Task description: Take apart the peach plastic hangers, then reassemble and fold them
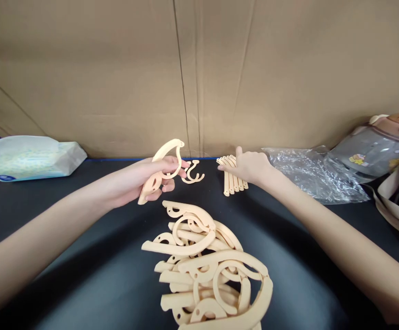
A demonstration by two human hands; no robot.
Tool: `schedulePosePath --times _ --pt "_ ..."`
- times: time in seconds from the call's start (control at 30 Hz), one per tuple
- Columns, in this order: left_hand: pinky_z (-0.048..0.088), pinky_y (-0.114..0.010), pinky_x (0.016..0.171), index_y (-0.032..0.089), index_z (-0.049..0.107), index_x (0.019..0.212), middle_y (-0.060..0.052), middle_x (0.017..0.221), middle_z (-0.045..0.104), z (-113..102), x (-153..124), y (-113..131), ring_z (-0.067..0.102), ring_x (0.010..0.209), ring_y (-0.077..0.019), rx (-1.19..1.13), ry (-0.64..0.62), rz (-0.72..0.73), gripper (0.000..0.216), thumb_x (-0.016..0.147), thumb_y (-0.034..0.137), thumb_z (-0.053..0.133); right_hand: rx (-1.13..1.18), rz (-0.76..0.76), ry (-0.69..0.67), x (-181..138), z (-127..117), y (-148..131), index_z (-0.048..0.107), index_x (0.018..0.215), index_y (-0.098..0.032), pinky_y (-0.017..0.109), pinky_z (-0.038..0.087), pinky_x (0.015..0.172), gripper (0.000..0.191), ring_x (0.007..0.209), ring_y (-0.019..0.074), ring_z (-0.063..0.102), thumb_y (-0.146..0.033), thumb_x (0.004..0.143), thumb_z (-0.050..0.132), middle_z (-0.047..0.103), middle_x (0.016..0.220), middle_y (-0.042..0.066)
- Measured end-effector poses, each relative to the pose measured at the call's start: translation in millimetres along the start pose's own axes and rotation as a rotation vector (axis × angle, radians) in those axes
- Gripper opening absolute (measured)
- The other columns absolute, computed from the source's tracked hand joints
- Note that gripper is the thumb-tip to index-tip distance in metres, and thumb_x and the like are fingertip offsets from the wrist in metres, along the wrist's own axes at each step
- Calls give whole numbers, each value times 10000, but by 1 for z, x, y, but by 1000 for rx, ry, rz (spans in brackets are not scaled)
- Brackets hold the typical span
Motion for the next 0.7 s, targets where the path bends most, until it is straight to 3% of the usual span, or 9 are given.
schedulePosePath --times 0.23,0.4,0.5,0.6,0.7 --pt "301 -105 309 158 562 979 -44 957 559 -1 0 -1 465 546 -52 13 -19 -12 209 864 328 598 -45 2 11 -5 3 -13 522 1221 -66 390 462 749 767 957 353 673 -727 871 355 709 984 203" --pt "178 -121 285 176 575 915 -17 817 521 0 4 -7 390 467 -44 -94 -64 -61 482 831 648 535 -67 12 35 -5 3 -12 597 1114 -58 377 456 716 754 918 350 678 -731 863 369 712 926 208" --pt "132 -140 285 176 555 833 -3 730 497 -4 6 -10 325 412 -33 -184 53 -89 609 759 778 497 -63 17 85 -8 -7 -11 606 1096 -49 386 446 692 797 886 363 673 -759 851 341 705 896 216" --pt "244 -146 303 177 517 772 10 687 484 -10 6 -7 365 422 -40 -146 210 -33 543 763 717 576 179 -64 209 -21 -25 -21 630 1072 -133 380 434 704 693 863 324 663 -727 879 329 708 870 151" --pt "431 -172 403 172 506 789 12 678 513 -10 3 -2 481 488 -70 -13 257 62 352 839 490 647 778 -446 192 -44 -40 -50 645 954 -202 307 444 704 522 776 191 633 -623 941 336 691 841 46"
Point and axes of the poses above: each hand's wrist, its own x-axis towards the middle knuckle, its own z-axis out of the palm, y = z × x, the point moved 5 cm from there along x, towards the middle knuckle
